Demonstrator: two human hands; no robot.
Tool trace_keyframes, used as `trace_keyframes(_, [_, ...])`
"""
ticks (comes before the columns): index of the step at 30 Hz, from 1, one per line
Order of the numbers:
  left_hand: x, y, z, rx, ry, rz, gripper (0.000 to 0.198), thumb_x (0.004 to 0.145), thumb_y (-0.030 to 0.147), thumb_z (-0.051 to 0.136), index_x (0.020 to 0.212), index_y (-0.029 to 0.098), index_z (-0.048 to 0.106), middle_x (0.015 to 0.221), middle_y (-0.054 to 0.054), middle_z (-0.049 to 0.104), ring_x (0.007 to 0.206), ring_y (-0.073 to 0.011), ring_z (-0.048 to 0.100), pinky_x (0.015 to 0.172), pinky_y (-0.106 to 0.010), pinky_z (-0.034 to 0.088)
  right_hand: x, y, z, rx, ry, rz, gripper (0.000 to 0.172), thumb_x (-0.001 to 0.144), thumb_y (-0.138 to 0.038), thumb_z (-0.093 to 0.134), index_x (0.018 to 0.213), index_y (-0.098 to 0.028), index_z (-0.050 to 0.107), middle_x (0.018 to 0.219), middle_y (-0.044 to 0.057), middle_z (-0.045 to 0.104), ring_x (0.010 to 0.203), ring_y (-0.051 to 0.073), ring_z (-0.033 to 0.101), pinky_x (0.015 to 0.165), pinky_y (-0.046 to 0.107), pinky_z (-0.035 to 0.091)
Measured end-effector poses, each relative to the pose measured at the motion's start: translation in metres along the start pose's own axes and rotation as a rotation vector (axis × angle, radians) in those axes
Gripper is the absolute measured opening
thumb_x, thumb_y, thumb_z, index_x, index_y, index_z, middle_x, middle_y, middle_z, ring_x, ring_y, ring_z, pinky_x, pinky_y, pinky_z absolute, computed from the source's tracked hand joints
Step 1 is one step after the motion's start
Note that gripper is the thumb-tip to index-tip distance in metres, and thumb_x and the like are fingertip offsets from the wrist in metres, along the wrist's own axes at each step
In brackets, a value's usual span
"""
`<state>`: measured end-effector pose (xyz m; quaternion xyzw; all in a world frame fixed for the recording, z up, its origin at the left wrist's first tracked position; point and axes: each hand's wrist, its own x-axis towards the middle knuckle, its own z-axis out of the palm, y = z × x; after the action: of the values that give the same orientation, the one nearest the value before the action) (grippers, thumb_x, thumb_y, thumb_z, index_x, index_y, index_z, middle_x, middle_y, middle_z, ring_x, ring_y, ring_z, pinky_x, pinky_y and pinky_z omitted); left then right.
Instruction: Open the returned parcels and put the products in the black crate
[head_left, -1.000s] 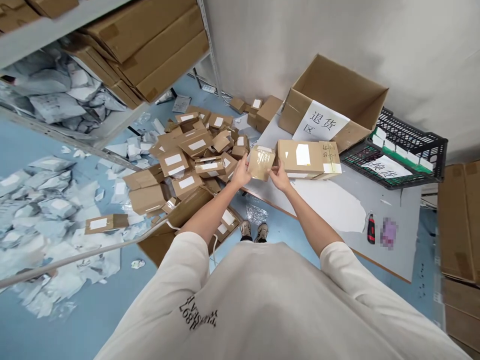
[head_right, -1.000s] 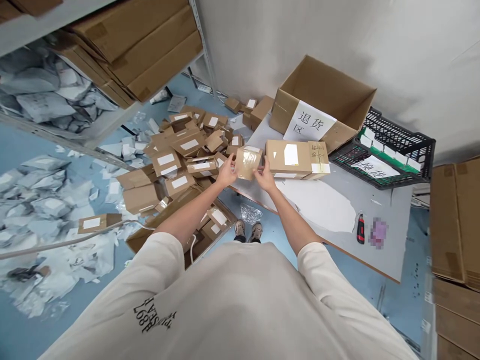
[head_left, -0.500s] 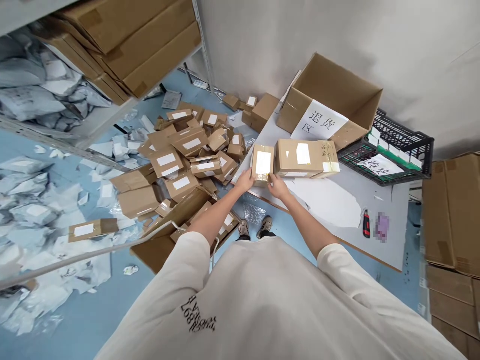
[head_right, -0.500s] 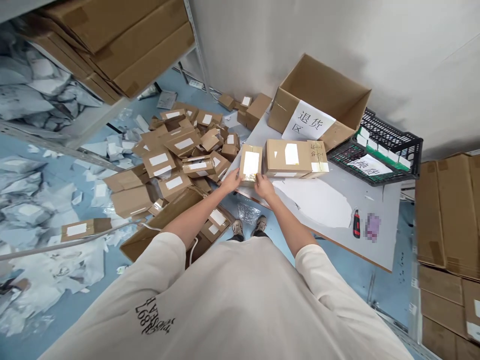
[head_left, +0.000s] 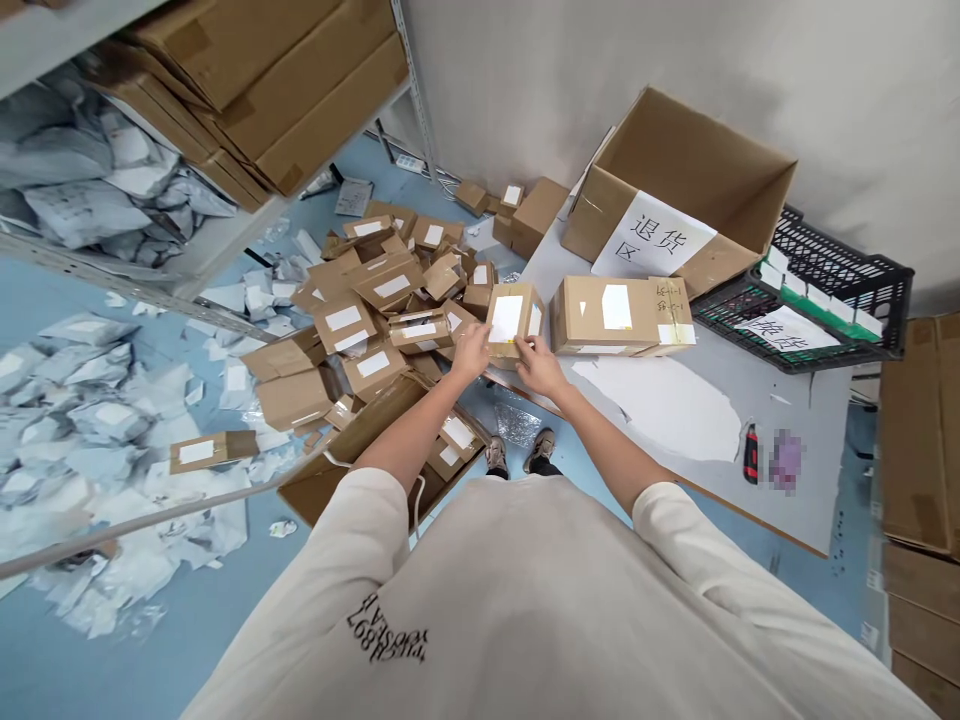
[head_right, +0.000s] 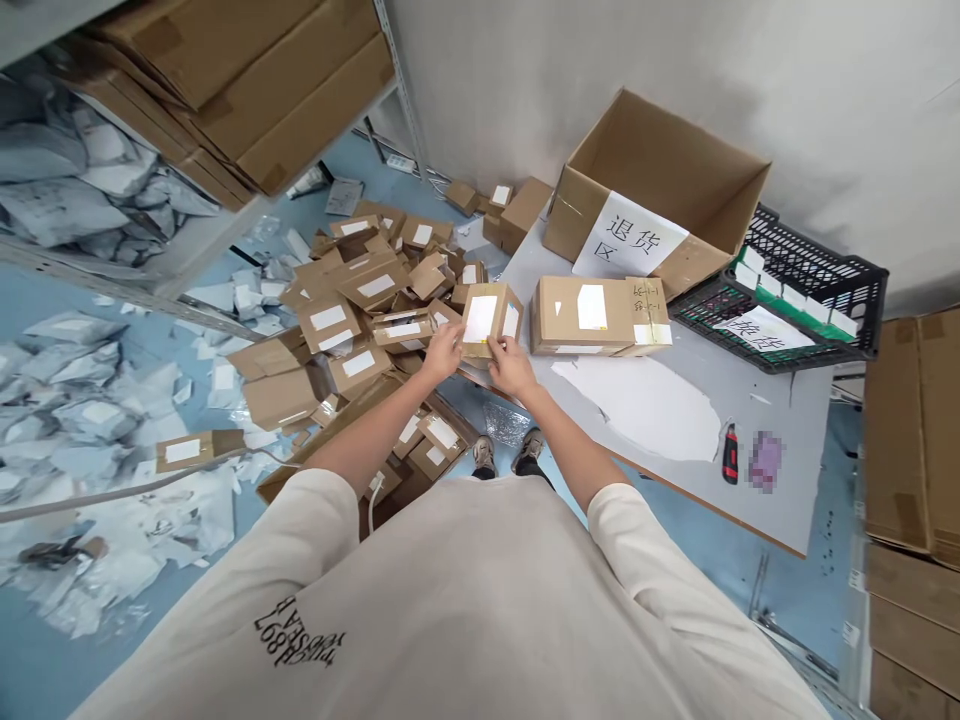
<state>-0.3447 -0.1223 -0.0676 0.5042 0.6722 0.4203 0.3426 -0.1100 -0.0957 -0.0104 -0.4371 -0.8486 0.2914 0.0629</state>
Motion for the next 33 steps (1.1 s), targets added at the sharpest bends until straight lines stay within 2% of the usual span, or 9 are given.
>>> trace_keyframes(3, [-0.005,0.004,-0.004,0.096,-0.040,-0.049,0.047,0.098,0.050,0.077,0.135,0.022,0.074,0.146,-0.020,0.074,0.145,-0.0422,0.066,0.134,-0.058,0.046,0.003,-0.002,0.007,0.055,-0.063,-0.038,0.087,0.104,-0.031,0.057,0.187,-0.018,0.033,0.180,0.020,0.050,0.158,0.041,0.053,0.131,0.061,0.049])
trace_keyframes(6, [-0.005,0.003,-0.005,0.097,-0.047,-0.130,0.071,0.092,0.058,0.083,0.150,0.020,0.069,0.156,-0.023,0.071,0.152,-0.0448,0.063,0.134,-0.057,0.046,-0.002,0.000,0.015,0.020,-0.137,0.024,0.082,0.103,-0.031,0.061,0.182,-0.018,0.043,0.186,0.021,0.045,0.166,0.043,0.046,0.133,0.065,0.045])
trace_keyframes(10, [0.000,-0.001,-0.008,0.185,-0.202,-0.179,0.069,0.103,0.047,0.066,0.167,0.022,0.059,0.156,-0.018,0.075,0.150,-0.0426,0.066,0.130,-0.058,0.049,-0.010,0.007,0.023,-0.063,-0.168,0.058,0.077,0.101,-0.030,0.066,0.176,-0.019,0.054,0.190,0.019,0.039,0.172,0.045,0.038,0.134,0.069,0.043])
trace_keyframes(13, [0.004,0.003,-0.006,0.347,-0.290,-0.228,0.066,0.110,0.037,0.051,0.174,0.022,0.053,0.164,-0.017,0.070,0.156,-0.0398,0.062,0.132,-0.056,0.048,-0.015,0.017,0.018,-0.026,-0.170,0.004,0.066,0.103,-0.031,0.066,0.168,-0.021,0.064,0.185,0.017,0.048,0.168,0.043,0.046,0.134,0.065,0.045])
trace_keyframes(17, [0.011,0.022,0.006,0.536,-0.261,-0.221,0.068,0.109,0.030,0.049,0.176,0.020,0.050,0.170,-0.023,0.060,0.160,-0.0435,0.056,0.133,-0.063,0.044,-0.024,0.047,-0.010,0.035,-0.017,0.047,0.055,0.107,-0.032,0.060,0.159,-0.023,0.071,0.177,0.016,0.056,0.163,0.040,0.053,0.135,0.063,0.045])
trace_keyframes(24, [0.021,0.067,0.051,0.613,-0.213,0.004,0.061,0.107,0.028,0.054,0.168,0.025,0.058,0.181,-0.019,0.047,0.170,-0.0447,0.037,0.138,-0.068,0.033,-0.037,0.115,-0.096,-0.039,0.251,0.303,0.048,0.105,-0.025,0.048,0.145,-0.019,0.075,0.150,0.020,0.070,0.145,0.037,0.061,0.130,0.055,0.049])
trace_keyframes(26, [0.024,0.080,0.067,0.594,-0.262,0.062,0.063,0.107,0.027,0.054,0.169,0.024,0.057,0.180,-0.019,0.048,0.168,-0.0437,0.041,0.137,-0.066,0.036,-0.035,0.133,-0.115,-0.077,0.290,0.423,0.050,0.105,-0.026,0.049,0.150,-0.018,0.070,0.159,0.022,0.063,0.151,0.037,0.054,0.131,0.056,0.045])
trace_keyframes(29, [0.028,0.099,0.092,0.540,-0.362,0.182,0.064,0.110,0.027,0.049,0.173,0.020,0.054,0.180,-0.020,0.048,0.164,-0.0407,0.046,0.134,-0.061,0.042,-0.031,0.158,-0.134,-0.138,0.261,0.608,0.059,0.105,-0.032,0.058,0.162,-0.018,0.060,0.181,0.025,0.040,0.161,0.043,0.037,0.132,0.065,0.037])
trace_keyframes(33, [0.031,0.118,0.120,0.535,-0.489,0.301,0.065,0.110,0.030,0.051,0.174,0.018,0.054,0.177,-0.020,0.053,0.162,-0.0402,0.051,0.134,-0.058,0.042,-0.032,0.181,-0.141,-0.154,0.183,0.674,0.061,0.105,-0.041,0.061,0.163,-0.024,0.058,0.181,0.024,0.038,0.155,0.046,0.042,0.127,0.069,0.041])
